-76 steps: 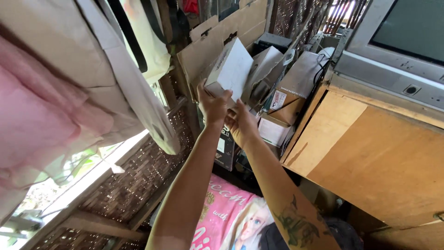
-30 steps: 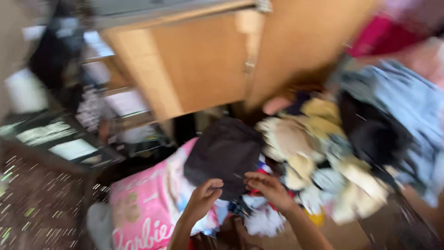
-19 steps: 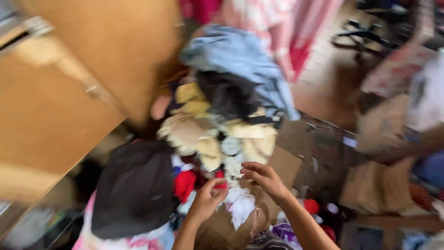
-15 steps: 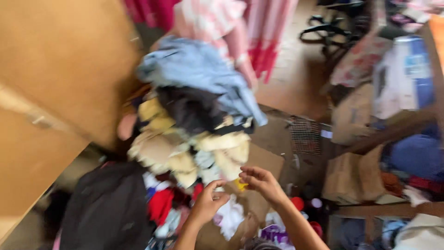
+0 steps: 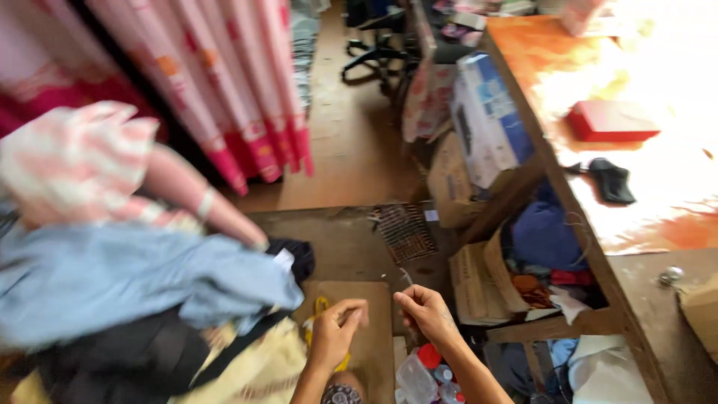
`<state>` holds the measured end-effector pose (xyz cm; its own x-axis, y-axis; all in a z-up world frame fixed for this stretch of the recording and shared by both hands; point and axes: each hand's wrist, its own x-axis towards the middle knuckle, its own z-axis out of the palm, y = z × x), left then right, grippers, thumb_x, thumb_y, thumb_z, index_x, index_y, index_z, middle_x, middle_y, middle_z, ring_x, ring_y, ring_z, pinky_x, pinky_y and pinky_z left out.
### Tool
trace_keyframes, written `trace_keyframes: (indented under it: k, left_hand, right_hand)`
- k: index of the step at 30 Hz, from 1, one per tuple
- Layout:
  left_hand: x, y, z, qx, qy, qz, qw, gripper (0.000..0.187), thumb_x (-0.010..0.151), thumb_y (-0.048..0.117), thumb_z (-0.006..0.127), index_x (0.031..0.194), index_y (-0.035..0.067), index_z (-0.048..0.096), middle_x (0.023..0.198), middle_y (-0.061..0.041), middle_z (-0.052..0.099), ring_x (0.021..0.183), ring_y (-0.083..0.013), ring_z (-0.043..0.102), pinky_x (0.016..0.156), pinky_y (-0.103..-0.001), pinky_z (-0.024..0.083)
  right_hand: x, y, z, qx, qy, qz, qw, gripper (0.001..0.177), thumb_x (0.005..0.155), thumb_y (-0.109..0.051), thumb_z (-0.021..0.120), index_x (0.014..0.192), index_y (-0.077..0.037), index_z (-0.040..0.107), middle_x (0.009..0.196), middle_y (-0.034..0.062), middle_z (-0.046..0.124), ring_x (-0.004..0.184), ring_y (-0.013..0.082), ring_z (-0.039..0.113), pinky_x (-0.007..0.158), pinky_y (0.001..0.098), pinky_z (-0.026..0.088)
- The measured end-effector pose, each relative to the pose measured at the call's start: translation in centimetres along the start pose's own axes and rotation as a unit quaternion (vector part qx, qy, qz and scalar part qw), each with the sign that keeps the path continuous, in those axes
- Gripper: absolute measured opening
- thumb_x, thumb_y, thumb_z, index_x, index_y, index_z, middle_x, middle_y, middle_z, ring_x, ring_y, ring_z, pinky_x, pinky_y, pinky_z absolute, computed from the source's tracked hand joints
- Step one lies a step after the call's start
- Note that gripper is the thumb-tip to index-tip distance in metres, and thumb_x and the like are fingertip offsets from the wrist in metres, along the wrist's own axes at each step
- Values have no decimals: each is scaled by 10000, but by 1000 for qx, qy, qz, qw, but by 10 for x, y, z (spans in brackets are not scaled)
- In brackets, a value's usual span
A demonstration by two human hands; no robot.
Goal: Tidying a cluttered room by sorting through various boxes and bags and storing a handheld tool in a drawer.
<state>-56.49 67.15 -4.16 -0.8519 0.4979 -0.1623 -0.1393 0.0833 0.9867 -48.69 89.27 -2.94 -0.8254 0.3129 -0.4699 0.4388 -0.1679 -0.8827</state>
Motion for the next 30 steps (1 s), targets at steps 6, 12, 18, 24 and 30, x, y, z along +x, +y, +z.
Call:
trace_keyframes:
  k: [6, 12, 18, 24, 30]
  left_hand:
    - [133, 6, 50, -45, -130, -20, 990, 348, 908, 41, 661, 1255, 13, 680, 1225, -113, 750, 1112, -173, 729, 953, -293, 584]
    - [264, 58, 92, 27, -221, -23, 975, 313, 902, 60, 665, 1212, 44, 704, 1140, -69, 780, 1012, -152, 751, 897, -289, 596]
    - [384, 78, 138, 87, -305, -7, 948, 258, 892, 71, 685, 1144, 51, 739, 1042, -51, 802, 910, -130, 742, 834, -281, 594]
    - [487, 87, 202, 57, -368, -6, 928, 243, 884, 70, 693, 1120, 29, 737, 1025, -45, 797, 907, -131, 740, 839, -280, 590]
    - [581, 130, 306, 91, -418, 21, 903, 262, 892, 101, 676, 1139, 28, 727, 1026, -66, 804, 916, -139, 750, 844, -285, 591]
  right_hand:
    - [62, -33, -57, 79, 36, -38, 995, 334, 907, -185, 694, 1220, -68, 687, 1096, 49, 774, 938, 125, 725, 744, 264, 559]
    - [126, -93, -118, 103, 144, -62, 982, 391, 914, -184, 689, 1284, -61, 665, 1173, 67, 748, 1014, 146, 710, 807, 276, 564]
    - [173, -140, -187, 144, 288, -81, 943, 404, 900, -169, 687, 1291, -71, 663, 1175, 65, 734, 1014, 146, 708, 799, 286, 558]
    - [213, -148, -282, 200, 401, -125, 885, 346, 908, -140, 678, 1239, -40, 682, 1142, 74, 730, 990, 161, 715, 776, 289, 570]
    - [250, -168, -388, 233, 489, -179, 821, 314, 925, -132, 663, 1221, -28, 678, 1139, 85, 702, 992, 176, 701, 780, 310, 573]
